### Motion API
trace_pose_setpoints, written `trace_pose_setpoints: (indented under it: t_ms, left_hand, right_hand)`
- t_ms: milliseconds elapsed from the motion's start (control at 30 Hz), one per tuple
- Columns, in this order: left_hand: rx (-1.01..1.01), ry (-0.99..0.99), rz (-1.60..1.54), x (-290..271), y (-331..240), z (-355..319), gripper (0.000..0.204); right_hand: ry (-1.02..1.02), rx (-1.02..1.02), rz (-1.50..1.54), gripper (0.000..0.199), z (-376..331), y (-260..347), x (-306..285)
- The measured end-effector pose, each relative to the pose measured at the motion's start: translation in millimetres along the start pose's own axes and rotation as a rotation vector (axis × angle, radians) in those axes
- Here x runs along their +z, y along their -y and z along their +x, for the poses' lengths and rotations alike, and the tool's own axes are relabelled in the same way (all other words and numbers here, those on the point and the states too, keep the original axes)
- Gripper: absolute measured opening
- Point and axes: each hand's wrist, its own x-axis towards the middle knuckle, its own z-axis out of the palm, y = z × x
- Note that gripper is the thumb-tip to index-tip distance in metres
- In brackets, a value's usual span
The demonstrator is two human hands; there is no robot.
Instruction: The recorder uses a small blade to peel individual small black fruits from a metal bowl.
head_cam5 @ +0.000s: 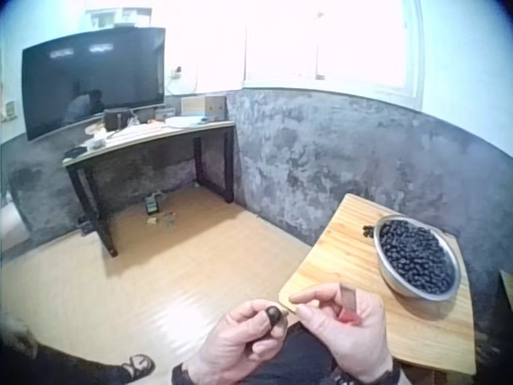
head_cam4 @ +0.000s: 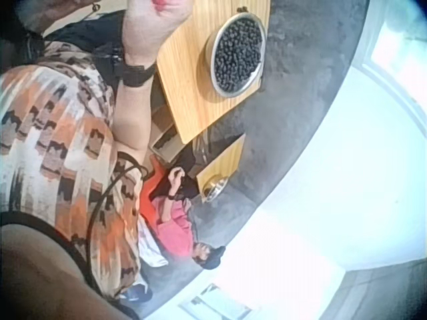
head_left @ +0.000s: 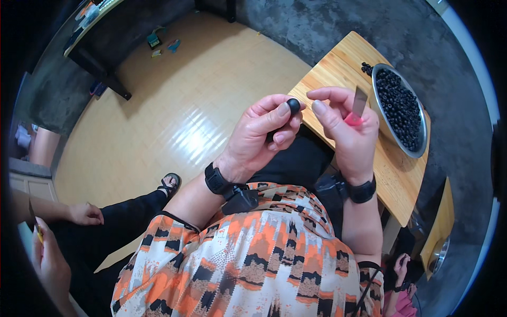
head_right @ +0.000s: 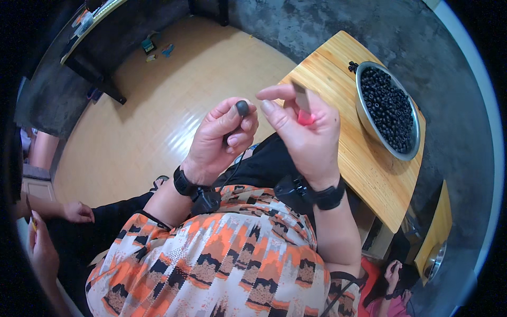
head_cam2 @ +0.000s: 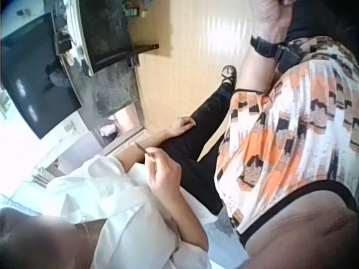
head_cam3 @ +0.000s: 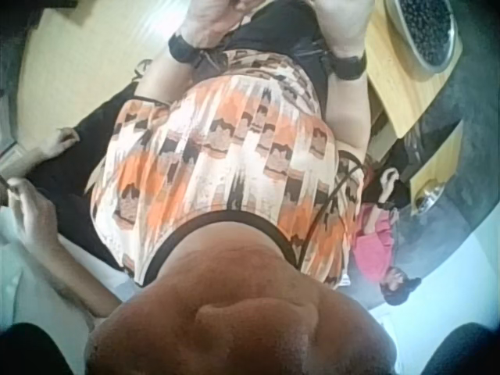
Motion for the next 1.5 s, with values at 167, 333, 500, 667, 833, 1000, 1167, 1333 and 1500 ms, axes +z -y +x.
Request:
trace_pose_setpoints:
  t_ms: [167, 333, 500, 667, 833, 1000, 1167, 1333, 1500]
  left_hand:
    - [0.047, -0.031, -0.028, -1, 0, 0, 0.016]
    - [0.074, -0.056, 0.026, -1, -3, 0, 0.013]
    - [0.086, -0.064, 0.022, -4, -1, 0, 0.013]
    - [0.094, -0.056, 0.015, -3, 0, -1, 0.014]
    - [0.083, -0.084, 0.056, 0, -1, -2, 0.023]
    - [0.087, -0.079, 0.071, -2, 2, -2, 0.023]
    - [0.103, -0.036, 0.044, -5, 4, -2, 0.022]
    - [0.097, -0.063, 0.051, -2, 2, -4, 0.021]
    - [0.101, -0.059, 0.054, -1, 3, -3, 0.019]
  right_hand:
    - [0.002, -0.42, -0.327, 0.021, -9, 1, 9]
    - [-0.046, -0.53, -0.4, 0.027, -7, -4, 12]
    - [0.025, -0.606, -0.479, 0.029, -6, -3, 12]
    - [-0.011, -0.5, -0.503, 0.019, -10, 2, 10]
    - [0.049, -0.154, -0.703, 0.018, -14, 18, -1]
    - [0.114, -0.342, -0.604, 0.029, -19, 16, -2]
    - [0.104, -0.488, -0.728, 0.024, -18, 17, 3]
    - [0.08, -0.49, -0.778, 0.022, -17, 14, 4]
    - [0.094, -0.487, -0.795, 0.024, -15, 13, 4]
